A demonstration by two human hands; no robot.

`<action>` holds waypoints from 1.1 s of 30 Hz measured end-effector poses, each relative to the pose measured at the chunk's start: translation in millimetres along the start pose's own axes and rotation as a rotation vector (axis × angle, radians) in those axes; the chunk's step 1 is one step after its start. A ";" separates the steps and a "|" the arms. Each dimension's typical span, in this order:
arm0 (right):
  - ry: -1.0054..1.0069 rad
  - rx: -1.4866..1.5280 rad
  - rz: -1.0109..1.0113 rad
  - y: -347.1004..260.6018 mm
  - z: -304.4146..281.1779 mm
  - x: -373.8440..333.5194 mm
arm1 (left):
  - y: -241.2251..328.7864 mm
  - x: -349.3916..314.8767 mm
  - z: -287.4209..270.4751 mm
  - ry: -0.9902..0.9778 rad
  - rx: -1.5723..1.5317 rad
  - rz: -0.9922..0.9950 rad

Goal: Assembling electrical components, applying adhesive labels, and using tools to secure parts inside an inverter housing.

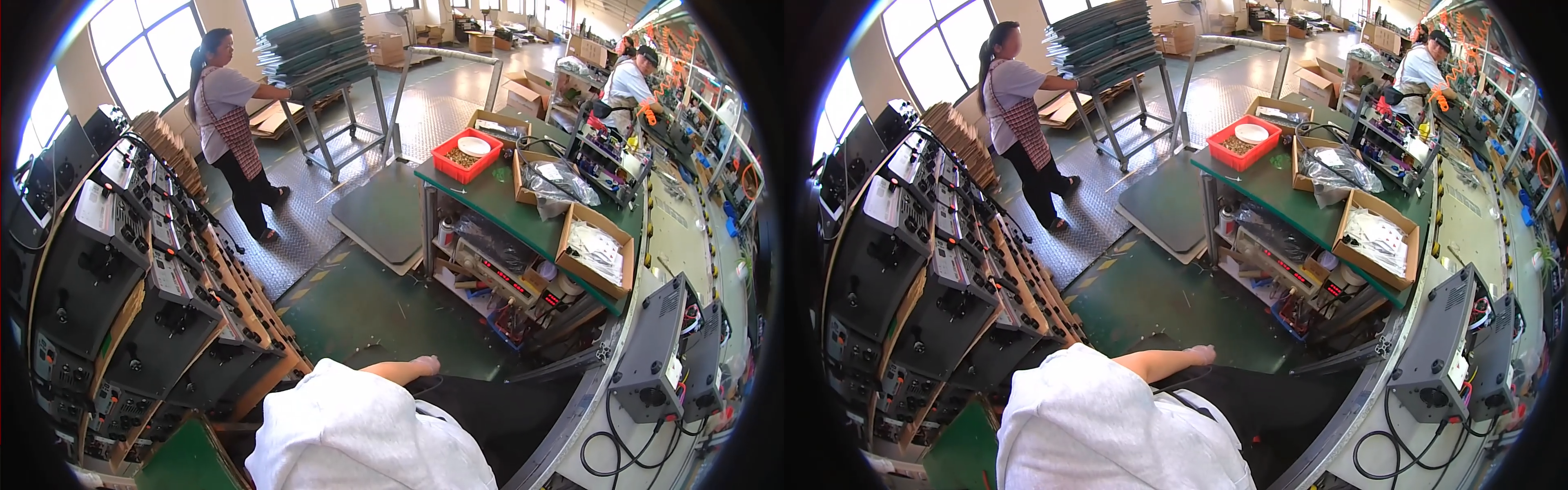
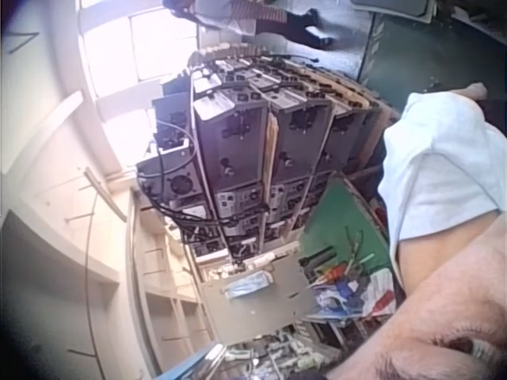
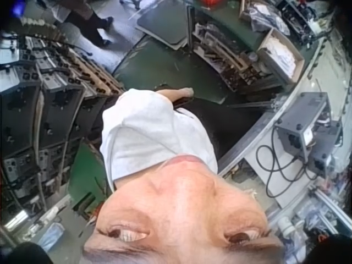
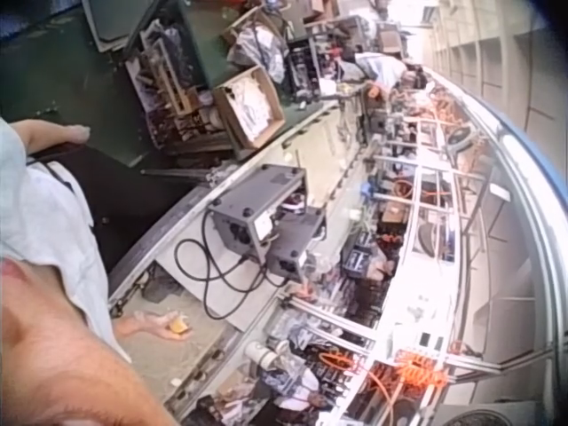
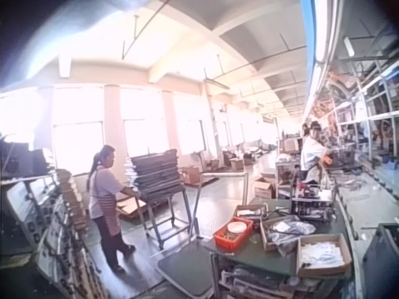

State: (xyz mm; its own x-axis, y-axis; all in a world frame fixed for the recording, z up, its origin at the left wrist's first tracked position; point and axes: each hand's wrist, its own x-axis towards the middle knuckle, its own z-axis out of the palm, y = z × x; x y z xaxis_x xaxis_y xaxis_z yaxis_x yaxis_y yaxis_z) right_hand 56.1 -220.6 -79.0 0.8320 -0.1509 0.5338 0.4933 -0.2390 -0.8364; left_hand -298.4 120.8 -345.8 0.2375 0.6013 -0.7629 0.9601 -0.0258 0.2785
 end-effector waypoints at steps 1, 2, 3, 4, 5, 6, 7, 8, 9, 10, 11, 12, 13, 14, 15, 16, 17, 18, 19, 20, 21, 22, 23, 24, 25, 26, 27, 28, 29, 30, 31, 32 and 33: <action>0.003 -0.009 -0.015 -0.4 -0.2 0.2 | 3.3 -7.0 -4.3 -0.014 0.073 0.060; 0.004 -0.011 -0.015 -1.8 0.2 0.0 | -0.7 2.5 0.1 -0.016 0.075 0.061; -0.006 -0.061 -0.012 -8.5 1.8 0.2 | -14.5 23.3 12.1 0.019 0.041 0.028; -0.011 -0.121 -0.014 -11.1 -0.2 0.5 | -15.0 25.9 16.0 0.045 0.010 0.003; -0.008 -0.128 -0.013 -9.2 -1.7 0.8 | -15.8 28.4 19.7 0.039 0.014 0.005; -0.003 -0.104 -0.010 -4.5 -3.2 0.3 | -6.1 18.6 12.0 0.023 -0.014 -0.016; -0.005 -0.072 -0.004 -2.0 -3.6 0.0 | 2.1 4.4 1.5 0.014 -0.047 -0.044; -0.005 -0.074 -0.003 -6.4 -2.2 -0.4 | 6.1 -6.0 -4.9 0.012 -0.045 -0.044; -0.006 -0.049 0.028 -14.9 1.0 -1.2 | 9.4 -14.6 -9.9 0.028 -0.069 -0.059; -0.004 -0.028 0.058 -20.2 2.4 -1.5 | 15.0 -23.4 -15.1 0.042 -0.090 -0.069; 0.000 -0.034 0.057 -21.5 2.5 -1.6 | 20.9 -31.8 -21.0 0.037 -0.086 -0.066; -0.002 -0.037 0.060 -22.8 3.1 -1.6 | 26.9 -44.1 -29.3 0.027 -0.095 -0.090; -0.005 -0.040 0.063 -23.1 2.8 -1.6 | 30.2 -49.9 -32.5 0.016 -0.103 -0.114; -0.004 -0.042 0.062 -21.8 1.7 -1.1 | 23.3 -36.2 -22.7 0.014 -0.102 -0.113; -0.019 -0.058 0.043 -22.0 2.5 0.1 | 9.5 -19.8 -12.6 0.028 -0.075 -0.083; -0.026 -0.082 0.021 -21.2 1.9 0.3 | 5.7 -14.1 -8.8 0.035 -0.043 -0.046; -0.027 -0.084 0.021 -23.0 2.3 -0.2 | 2.9 -8.3 -4.8 0.034 -0.042 -0.046; -0.018 -0.070 0.019 -25.5 3.0 -0.9 | 6.0 -11.0 -7.3 0.032 -0.061 -0.051; -0.009 -0.055 0.016 -26.6 3.1 -1.5 | 8.9 -13.7 -10.0 0.031 -0.079 -0.056; -0.007 -0.057 0.015 -25.7 2.3 -1.9 | 11.4 -16.8 -12.7 0.029 -0.078 -0.054; -0.009 -0.060 0.005 -24.2 1.3 -1.7 | 17.4 -28.9 -21.3 0.001 -0.020 -0.020; -0.011 -0.063 -0.004 -22.5 0.5 -1.7 | 21.0 -35.4 -26.3 -0.026 0.038 0.014; -0.009 -0.064 -0.003 -20.7 0.2 -1.9 | 18.2 -28.1 -23.0 -0.026 0.040 0.015; -0.007 -0.071 -0.022 -19.8 1.6 -1.4 | 10.9 -21.9 -20.3 -0.021 0.003 -0.017; 0.000 -0.087 -0.043 -17.2 1.2 -0.6 | 9.2 -19.0 -19.4 -0.023 -0.030 -0.043; 0.000 -0.085 -0.040 -12.8 -1.0 2.0 | 5.6 -15.7 -20.9 -0.020 -0.028 -0.044; -0.005 -0.111 -0.066 -7.3 -3.9 3.8 | -1.1 -13.3 -29.9 -0.041 0.151 -0.065; -0.008 -0.132 -0.090 -2.6 -3.2 2.0 | -10.3 -9.9 -48.0 -0.058 0.330 -0.088; 0.001 -0.130 -0.087 4.7 -2.8 1.9 | -10.6 -17.0 -83.9 0.009 0.353 -0.115; -0.044 -0.100 -0.091 5.3 4.8 5.1 | -70.8 22.7 -102.6 0.223 0.273 -0.254; -0.050 -0.136 -0.114 9.4 -1.5 3.9 | -71.5 22.8 -141.2 0.470 0.212 -0.281; -0.062 -0.129 -0.107 1.3 2.4 2.5 | -92.0 27.3 -183.2 0.800 0.125 -0.296; -0.020 -0.104 -0.047 -10.2 0.7 0.4 | -77.7 14.0 -231.5 0.809 0.198 -0.301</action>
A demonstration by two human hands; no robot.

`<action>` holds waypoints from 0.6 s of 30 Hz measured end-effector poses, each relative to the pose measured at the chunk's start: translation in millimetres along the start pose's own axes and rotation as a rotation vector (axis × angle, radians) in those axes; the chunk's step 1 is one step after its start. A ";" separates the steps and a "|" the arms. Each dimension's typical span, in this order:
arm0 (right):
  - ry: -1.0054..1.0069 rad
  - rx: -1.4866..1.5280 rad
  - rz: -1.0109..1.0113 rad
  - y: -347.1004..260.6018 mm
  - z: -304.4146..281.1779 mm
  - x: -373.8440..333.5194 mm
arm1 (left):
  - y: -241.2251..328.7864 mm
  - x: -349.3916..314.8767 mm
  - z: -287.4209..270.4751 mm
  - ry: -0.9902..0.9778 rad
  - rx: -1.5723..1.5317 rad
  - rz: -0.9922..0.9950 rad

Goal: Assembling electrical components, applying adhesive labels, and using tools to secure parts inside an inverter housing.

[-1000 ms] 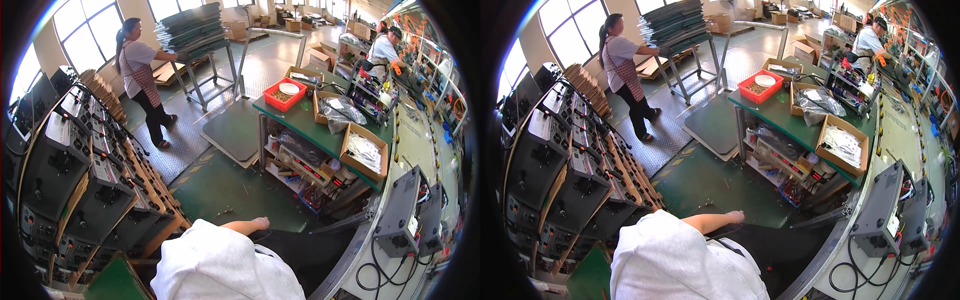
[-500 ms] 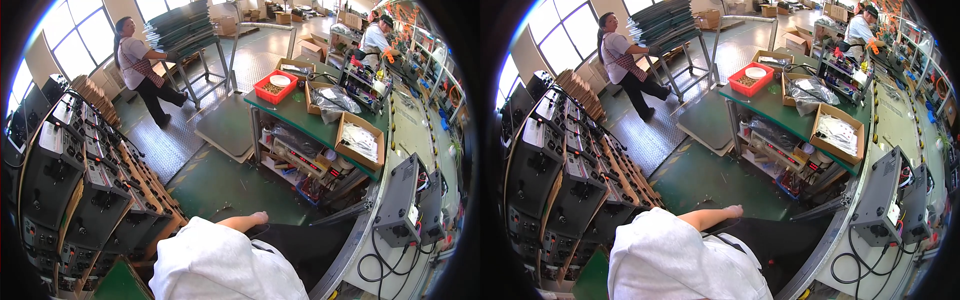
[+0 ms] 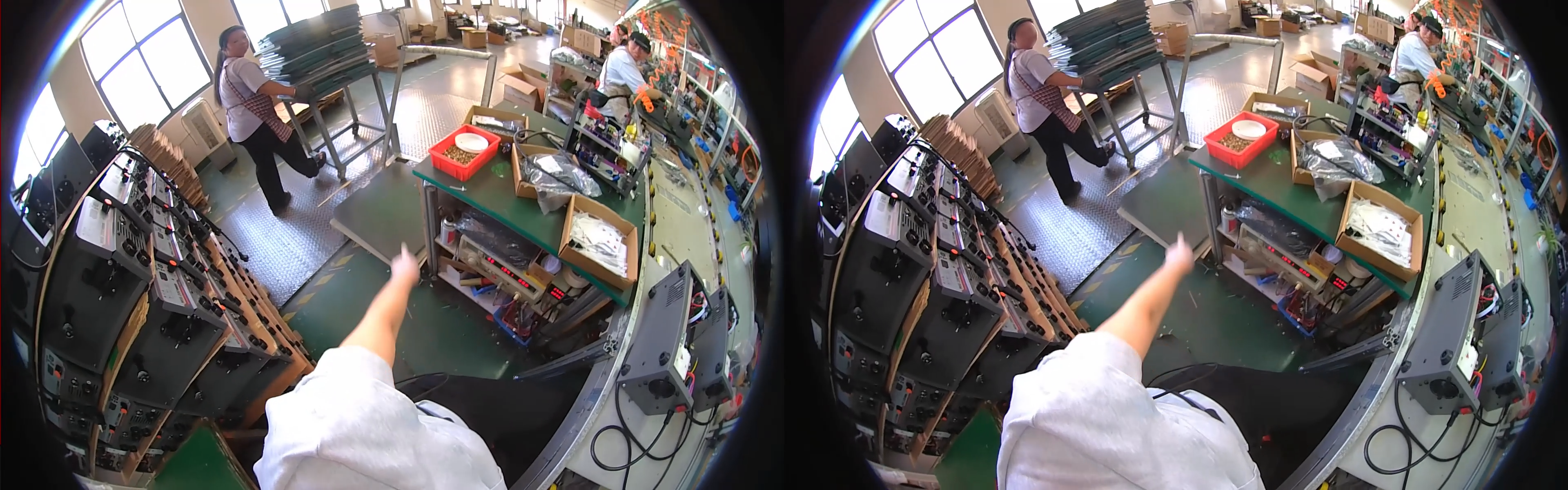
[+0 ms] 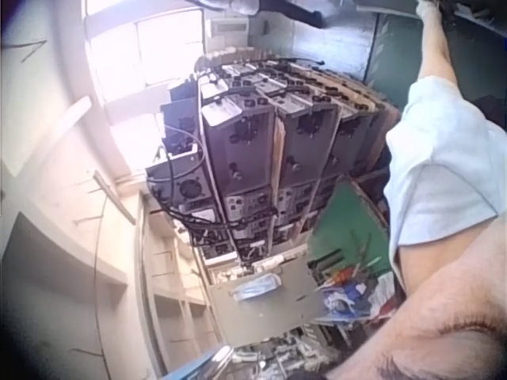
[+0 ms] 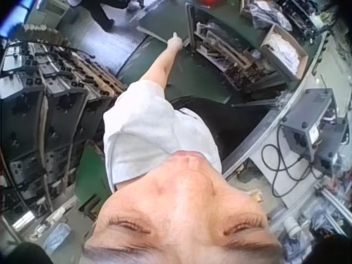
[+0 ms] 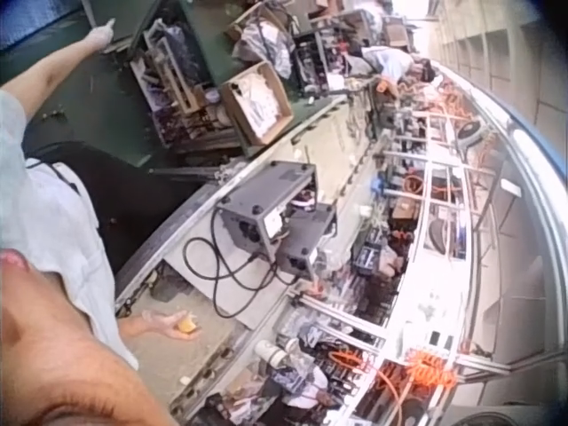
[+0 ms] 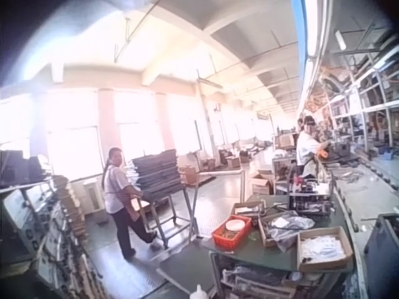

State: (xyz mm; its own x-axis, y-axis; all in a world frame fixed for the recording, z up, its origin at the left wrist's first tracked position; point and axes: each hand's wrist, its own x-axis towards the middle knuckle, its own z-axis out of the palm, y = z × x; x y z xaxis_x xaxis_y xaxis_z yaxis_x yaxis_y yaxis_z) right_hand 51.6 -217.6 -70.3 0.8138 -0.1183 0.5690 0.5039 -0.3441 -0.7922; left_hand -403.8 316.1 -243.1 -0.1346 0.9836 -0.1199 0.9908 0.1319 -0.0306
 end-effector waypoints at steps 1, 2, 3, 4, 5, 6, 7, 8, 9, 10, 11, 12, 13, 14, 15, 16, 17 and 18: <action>0.029 0.046 0.063 -8.5 -3.2 -0.6 | -7.7 18.3 -34.7 0.138 0.007 0.017; 0.023 0.049 0.066 -10.3 -6.2 -0.2 | -16.4 37.7 -65.5 0.135 -0.042 -0.027; 0.024 0.040 0.054 -11.5 -0.3 0.6 | -18.8 56.7 -87.2 0.146 -0.097 -0.067; 0.028 0.033 0.042 -13.0 4.6 1.5 | -22.1 60.2 -86.8 0.163 -0.104 -0.069; 0.038 0.051 0.042 -11.8 5.2 1.6 | -24.8 57.5 -79.5 0.126 -0.128 -0.044; 0.016 0.119 0.076 -8.1 5.0 0.6 | -19.2 55.1 -71.0 0.091 -0.156 -0.013; 0.004 0.171 0.107 -6.9 4.1 -1.7 | 4.3 34.9 -58.7 0.024 -0.128 0.007; 0.027 0.178 0.105 -12.5 5.6 -3.2 | 24.5 11.6 -50.3 -0.040 -0.097 0.020; 0.009 0.168 0.102 -21.3 6.6 -1.6 | 25.8 9.5 -44.9 -0.385 -0.044 0.261; 0.016 0.116 0.096 -23.9 1.0 -2.5 | 57.6 -26.7 -56.2 -0.467 -0.095 0.333; -0.006 0.162 0.092 -26.7 6.3 1.7 | 48.4 -18.1 -8.1 -0.478 -0.109 0.441; -0.031 0.096 0.059 -19.8 0.0 -1.6 | 86.7 -53.1 -29.5 -0.555 -0.166 0.557; -0.080 0.067 0.029 -18.7 1.7 -2.6 | 103.2 -69.7 -33.6 -0.541 -0.214 0.777; -0.075 0.069 0.025 -22.1 6.4 -3.8 | 124.4 -86.8 -40.1 -0.574 -0.233 0.899; -0.091 0.044 -0.089 -26.8 10.6 -6.2 | 147.6 -115.1 -73.3 -0.652 -0.235 0.926; -0.120 0.037 -0.208 -35.5 18.1 -6.9 | 160.1 -125.1 -65.1 -0.564 -0.327 1.042; -0.113 0.031 -0.208 -41.9 23.2 -8.3 | 171.1 -144.5 -80.3 -0.547 -0.472 1.105; -0.178 0.127 -0.233 -49.4 28.0 -9.4 | 181.3 -159.8 -95.3 -0.585 -0.487 1.152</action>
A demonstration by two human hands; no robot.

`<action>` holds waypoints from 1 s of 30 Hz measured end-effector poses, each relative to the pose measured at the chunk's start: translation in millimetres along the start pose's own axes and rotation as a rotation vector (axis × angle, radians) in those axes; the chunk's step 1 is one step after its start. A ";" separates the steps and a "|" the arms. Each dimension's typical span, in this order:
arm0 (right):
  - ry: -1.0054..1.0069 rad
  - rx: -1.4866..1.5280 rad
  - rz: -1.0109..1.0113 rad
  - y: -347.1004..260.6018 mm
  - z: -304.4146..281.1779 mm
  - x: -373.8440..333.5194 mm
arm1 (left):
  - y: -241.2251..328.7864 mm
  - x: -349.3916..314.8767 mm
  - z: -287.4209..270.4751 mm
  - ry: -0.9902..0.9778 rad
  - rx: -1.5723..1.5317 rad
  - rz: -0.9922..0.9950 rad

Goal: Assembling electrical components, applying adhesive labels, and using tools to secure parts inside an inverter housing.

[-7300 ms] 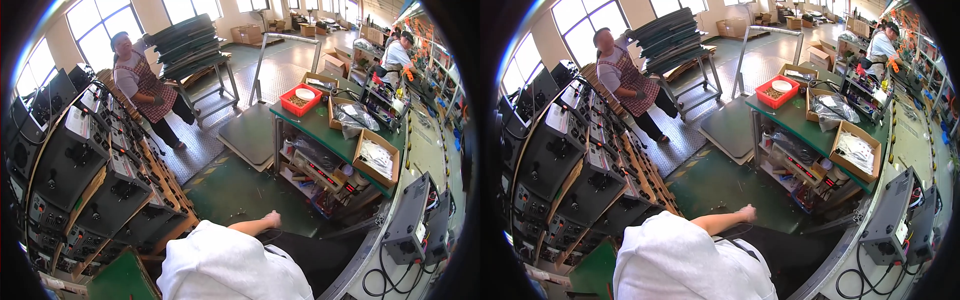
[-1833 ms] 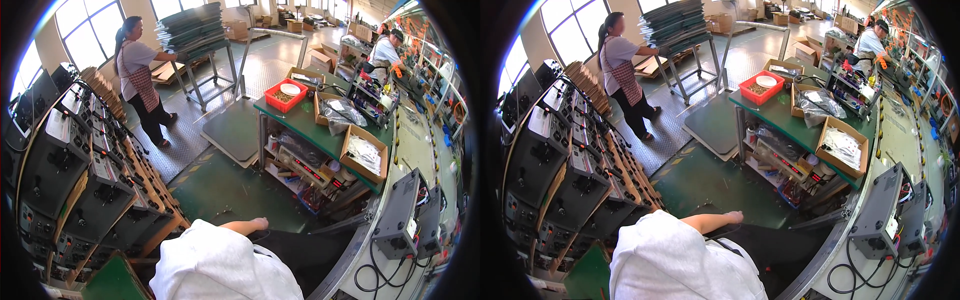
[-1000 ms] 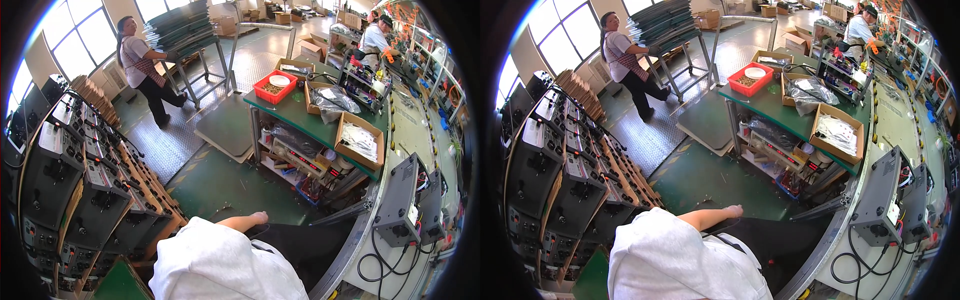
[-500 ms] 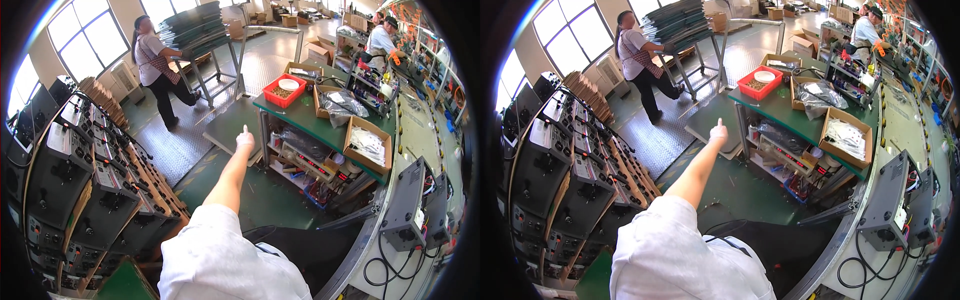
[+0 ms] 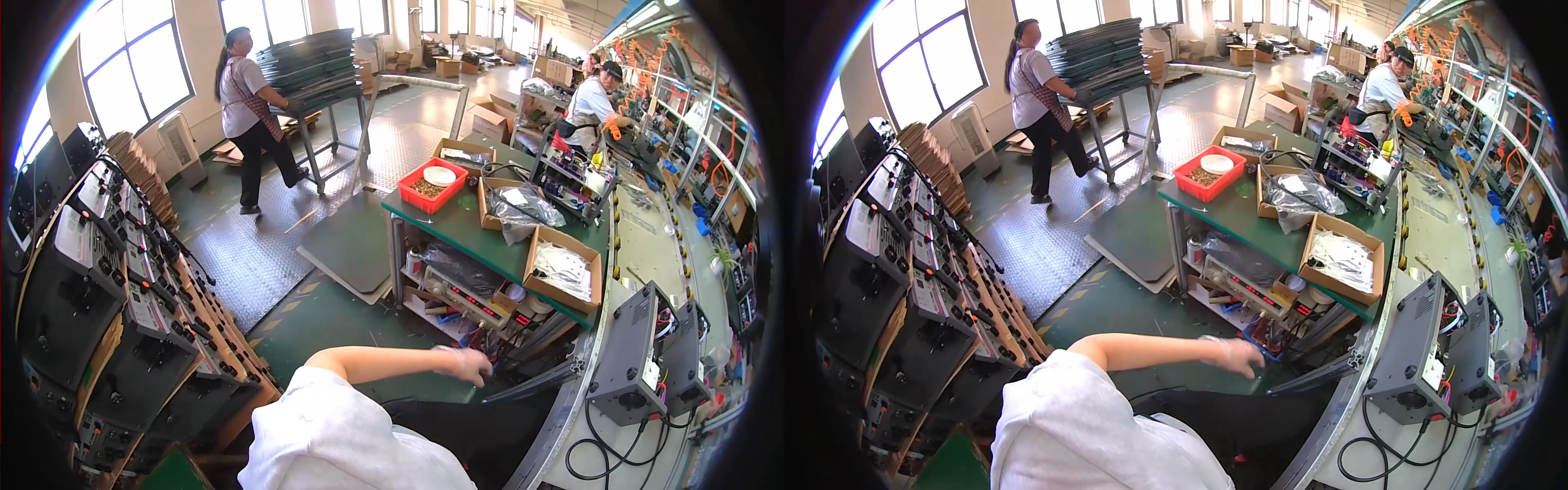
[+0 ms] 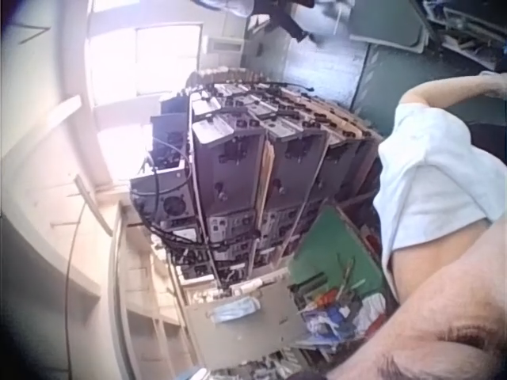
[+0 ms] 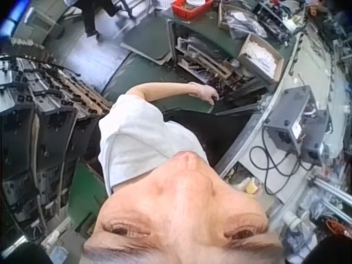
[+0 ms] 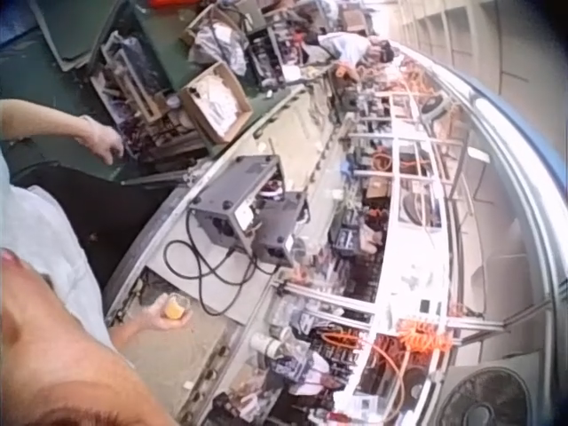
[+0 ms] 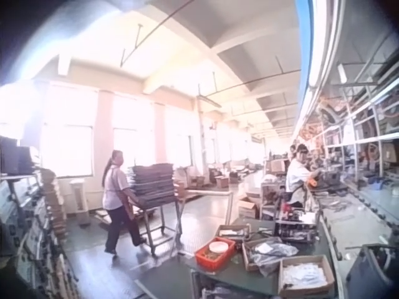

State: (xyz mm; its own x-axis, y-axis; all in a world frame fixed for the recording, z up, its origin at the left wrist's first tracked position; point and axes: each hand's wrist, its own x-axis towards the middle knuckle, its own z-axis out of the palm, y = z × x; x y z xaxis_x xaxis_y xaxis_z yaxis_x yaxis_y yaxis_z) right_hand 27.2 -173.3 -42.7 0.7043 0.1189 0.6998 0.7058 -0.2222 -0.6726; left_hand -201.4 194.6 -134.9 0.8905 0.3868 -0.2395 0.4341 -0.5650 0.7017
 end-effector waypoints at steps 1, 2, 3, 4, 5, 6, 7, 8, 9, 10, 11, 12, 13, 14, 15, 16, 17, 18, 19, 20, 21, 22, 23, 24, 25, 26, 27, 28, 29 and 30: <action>-0.057 0.102 -0.033 -3.6 4.0 0.9 | 12.9 0.5 2.7 0.010 -0.003 0.095; -0.096 0.091 0.008 2.8 4.8 -1.3 | 31.5 -3.6 -2.8 -0.039 0.005 0.093; -0.089 0.087 0.006 -2.7 9.2 -2.3 | 44.1 -6.5 -6.6 -0.090 0.014 0.091; -0.100 0.010 -0.006 -15.1 15.6 -3.6 | 41.0 -6.6 -2.8 -0.065 0.083 0.121; -0.111 -0.066 -0.017 -25.0 22.0 -4.4 | 38.2 -6.0 -0.1 -0.061 0.083 0.124; -0.113 0.062 0.065 -29.6 26.7 -6.8 | 41.0 -8.2 -2.2 -0.037 0.098 0.088; -0.108 0.056 0.065 -34.3 31.7 -7.3 | 43.5 -10.3 -4.9 -0.013 0.113 0.051; -0.116 0.126 0.119 -39.2 37.1 -6.7 | 47.6 -10.4 -7.5 0.007 0.045 0.064; -0.128 0.193 0.174 -45.5 41.6 -7.0 | 60.7 -13.3 -14.6 0.002 0.040 0.066; -0.131 0.187 0.178 -54.0 45.4 -8.3 | 74.9 -17.2 -20.0 -0.014 -0.148 0.083; -0.191 0.184 0.171 -63.9 50.2 -9.2 | 86.6 -19.5 -21.2 -0.030 -0.335 0.098; -0.255 0.187 0.159 -71.5 55.3 -8.5 | 96.2 -19.7 -17.7 -0.043 -0.499 0.135; -0.257 0.183 0.161 -72.3 61.2 -10.1 | 105.9 -16.1 -11.6 -0.046 -0.502 0.134; -0.330 0.254 0.148 -70.8 68.3 -13.8 | 115.8 -12.3 -4.2 -0.075 -0.672 0.207; -0.403 0.325 0.137 -70.6 73.5 -16.0 | 125.0 -11.1 1.7 -0.105 -0.844 0.280; -0.466 0.338 0.151 -81.1 77.0 -15.7 | 133.2 -12.6 1.9 -0.125 -0.859 0.291; -0.529 0.350 0.167 -92.4 80.4 -16.1 | 141.5 -14.5 0.8 -0.194 -1.004 0.358; -0.576 0.360 0.221 -97.3 84.2 -17.8 | 148.9 -13.3 1.3 -0.257 -1.136 0.412; -0.587 0.328 0.075 -105.5 89.6 -13.7 | 153.0 -11.8 2.3 -0.277 -1.142 0.409; -0.595 0.446 0.150 -102.1 95.8 -16.7 | 156.6 -10.3 2.9 -0.287 -1.195 0.459; -0.597 0.559 0.226 -97.5 102.9 -21.4 | 159.5 -8.9 2.2 -0.302 -1.252 0.508; -0.612 0.520 0.250 -101.8 107.7 -19.2 | 160.7 -6.9 -1.2 -0.284 -1.267 0.493; -0.626 0.473 0.282 -111.2 112.2 -14.2 | 155.8 -4.7 -4.1 -0.239 -1.227 0.464; -0.651 0.463 0.287 -118.2 119.7 -8.6 | 157.5 -9.9 -15.7 -0.147 -1.160 0.440; -0.673 0.446 0.300 -121.4 127.5 -3.2 | 159.8 -14.1 -26.5 -0.162 -1.209 0.349; -0.707 0.443 0.246 -122.7 134.4 1.2 | 161.8 -20.0 -31.6 -0.142 -1.259 0.284; -0.751 0.452 0.179 -125.3 142.1 6.5 | 158.6 -24.8 -38.3 -0.072 -1.188 0.301; -0.766 0.430 0.124 -126.2 144.4 11.1 | 156.5 -24.4 -40.8 -0.045 -1.197 0.299; -0.778 0.423 0.056 -127.3 150.7 15.4 | 155.7 -24.1 -42.2 -0.037 -1.287 0.248; -0.789 0.442 0.047 -128.9 154.8 18.3 | 153.4 -23.2 -44.4 -0.047 -1.331 0.243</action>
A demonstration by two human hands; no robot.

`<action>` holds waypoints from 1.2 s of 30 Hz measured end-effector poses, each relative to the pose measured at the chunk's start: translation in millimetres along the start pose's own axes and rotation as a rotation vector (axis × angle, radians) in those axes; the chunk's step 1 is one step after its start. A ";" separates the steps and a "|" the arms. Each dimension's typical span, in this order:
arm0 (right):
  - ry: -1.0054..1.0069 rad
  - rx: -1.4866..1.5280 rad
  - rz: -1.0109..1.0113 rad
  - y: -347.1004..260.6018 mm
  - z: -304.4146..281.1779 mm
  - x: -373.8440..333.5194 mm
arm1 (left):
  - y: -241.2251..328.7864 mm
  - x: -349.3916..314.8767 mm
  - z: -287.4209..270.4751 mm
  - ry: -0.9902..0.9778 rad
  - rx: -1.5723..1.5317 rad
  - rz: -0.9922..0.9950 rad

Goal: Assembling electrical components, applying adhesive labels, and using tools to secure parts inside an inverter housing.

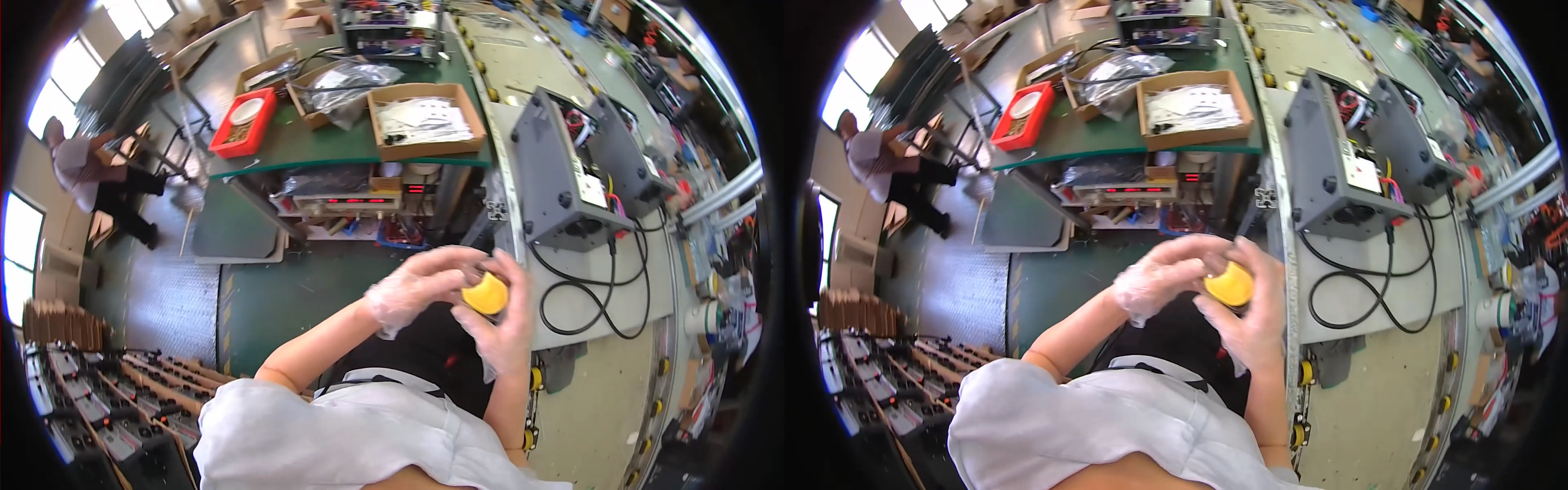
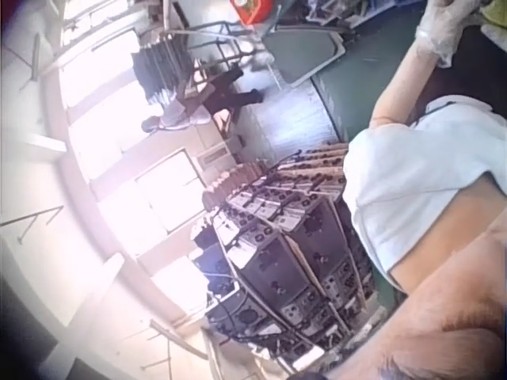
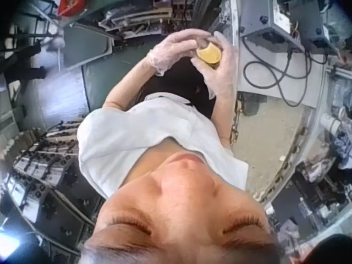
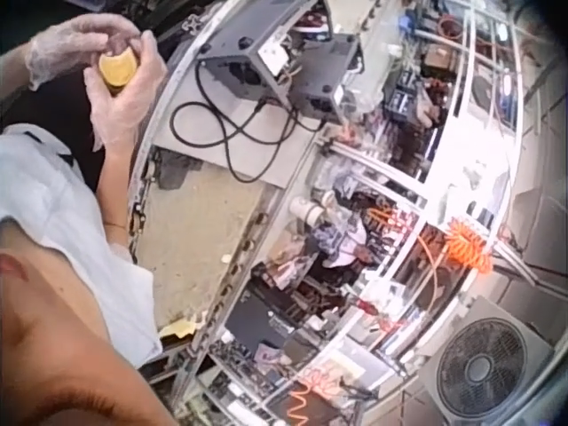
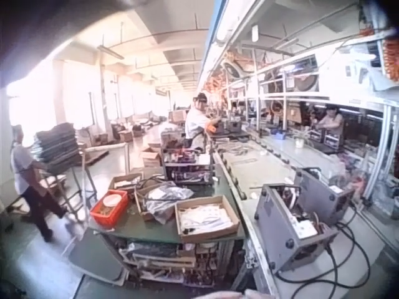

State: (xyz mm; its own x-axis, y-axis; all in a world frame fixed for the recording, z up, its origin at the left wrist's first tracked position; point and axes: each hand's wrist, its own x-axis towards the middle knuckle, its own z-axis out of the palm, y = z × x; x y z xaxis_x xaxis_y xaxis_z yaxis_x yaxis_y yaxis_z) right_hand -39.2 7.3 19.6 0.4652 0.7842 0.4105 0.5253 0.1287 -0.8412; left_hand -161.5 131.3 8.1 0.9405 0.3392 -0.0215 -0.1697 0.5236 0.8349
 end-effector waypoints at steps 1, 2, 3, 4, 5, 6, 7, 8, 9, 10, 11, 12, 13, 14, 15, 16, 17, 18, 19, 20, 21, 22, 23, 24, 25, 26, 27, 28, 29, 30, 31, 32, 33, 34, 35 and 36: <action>-0.018 0.018 -0.017 0.1 0.1 3.5 | 0.6 2.4 -1.3 0.006 -0.042 -0.003; -0.026 0.029 -0.032 4.5 -0.2 5.2 | 0.7 6.8 -0.3 -0.015 -0.046 -0.010; -0.023 0.025 -0.031 4.8 0.7 6.4 | 1.3 5.9 0.2 0.018 -0.101 -0.013; -0.023 0.026 -0.054 4.7 1.9 8.1 | 2.1 4.8 0.8 0.054 -0.155 -0.014; -0.024 0.029 -0.079 4.4 2.9 9.9 | 3.4 4.0 1.0 0.055 -0.154 -0.011; -0.031 0.011 -0.106 2.2 2.8 12.4 | 5.2 3.0 0.7 0.075 -0.158 -0.037; -0.036 0.015 -0.111 0.6 2.6 13.5 | 7.1 1.8 0.4 0.095 -0.163 -0.062; -0.043 0.019 -0.091 -0.2 1.9 14.4 | 9.1 0.6 0.3 0.100 -0.161 -0.057; -0.051 0.023 -0.069 -0.5 1.0 14.4 | 11.0 -1.5 0.8 0.134 -0.152 -0.056; -0.051 0.054 -0.062 1.5 -0.8 13.8 | 12.8 -3.4 1.3 0.167 -0.144 -0.057; -0.056 0.056 -0.064 2.7 -2.5 12.8 | 14.2 -5.2 1.7 0.172 -0.145 -0.055; -0.042 0.214 -0.003 3.3 -4.9 12.4 | 16.6 -5.5 2.3 0.189 -0.140 -0.054; -0.029 0.372 0.058 3.6 -6.3 11.6 | 19.0 -5.7 3.2 0.207 -0.135 -0.054; 0.052 0.428 0.032 4.4 -3.6 9.7 | 21.7 -6.5 5.0 0.205 -0.137 -0.052; 0.047 0.429 0.028 3.3 -3.8 8.3 | 24.4 -8.1 6.5 0.222 -0.131 -0.040; 0.071 0.448 0.119 0.3 -5.2 7.0 | 26.9 -9.9 7.9 0.241 -0.125 -0.028; 0.094 0.466 0.209 -3.8 -6.2 8.3 | 28.7 -11.7 8.5 0.245 -0.125 -0.021; 0.150 0.459 0.235 -13.8 -1.6 11.4 | 30.6 -14.5 9.4 0.240 -0.141 -0.005; 0.138 0.463 0.228 -19.7 -1.7 12.7 | 34.9 -18.2 11.9 0.237 -0.156 0.013; 0.111 0.456 0.257 -25.2 -1.9 11.6 | 43.1 -24.5 17.7 0.263 -0.158 -0.010; 0.074 0.455 0.278 -32.5 -1.6 12.1 | 52.1 -30.0 25.8 0.282 -0.157 -0.011; 0.102 0.504 0.275 -42.7 -0.5 14.8 | 56.7 -35.5 28.1 0.235 -0.197 0.008; 0.130 0.547 0.286 -61.8 1.4 17.7 | 62.4 -41.4 29.7 0.189 -0.233 0.029; 0.120 0.612 0.259 -78.8 5.0 20.7 | 70.5 -49.6 33.2 0.161 -0.225 0.068; 0.119 0.669 0.233 -93.5 5.0 22.1 | 80.5 -57.4 37.6 0.087 -0.231 0.091; 0.049 0.676 0.158 -98.7 3.0 22.0 | 88.0 -67.0 43.3 0.067 -0.223 0.142; -0.001 0.671 0.075 -104.5 -3.2 22.0 | 95.3 -73.0 51.5 0.023 -0.214 0.184; -0.020 0.718 0.001 -110.6 7.3 24.8 | 102.3 -85.1 51.1 -0.002 -0.132 0.226; -0.064 0.744 -0.058 -116.4 15.1 26.8 | 106.6 -96.6 53.4 -0.039 -0.175 0.266; -0.096 0.770 -0.077 -124.6 19.5 27.4 | 110.9 -103.8 53.6 -0.063 -0.127 0.326; -0.121 0.796 -0.095 -129.8 23.5 26.2 | 115.5 -109.3 54.5 -0.091 -0.077 0.379; -0.047 0.793 -0.176 -131.4 31.9 25.3 | 122.9 -116.2 59.4 -0.097 -0.172 0.326; -0.344 1.050 -0.099 -137.7 7.2 27.5 | 125.0 -120.6 63.5 -0.121 -0.145 0.332; -0.365 1.034 -0.136 -147.7 6.5 29.6 | 125.7 -122.9 61.7 -0.166 -0.050 0.398; -0.382 1.015 -0.172 -153.7 8.3 31.5 | 126.6 -124.4 59.6 -0.213 0.045 0.458; -0.471 0.951 -0.286 -149.8 5.5 37.9 | 127.4 -126.8 58.1 -0.234 0.110 0.485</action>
State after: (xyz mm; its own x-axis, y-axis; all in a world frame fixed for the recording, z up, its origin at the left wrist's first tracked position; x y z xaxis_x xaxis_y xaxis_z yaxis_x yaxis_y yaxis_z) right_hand -104.2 21.1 159.2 -0.0109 0.7779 0.6283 -0.2872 0.5995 -0.7471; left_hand -285.2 109.6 149.2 0.8044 0.3316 0.4929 -0.5803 0.2610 0.7714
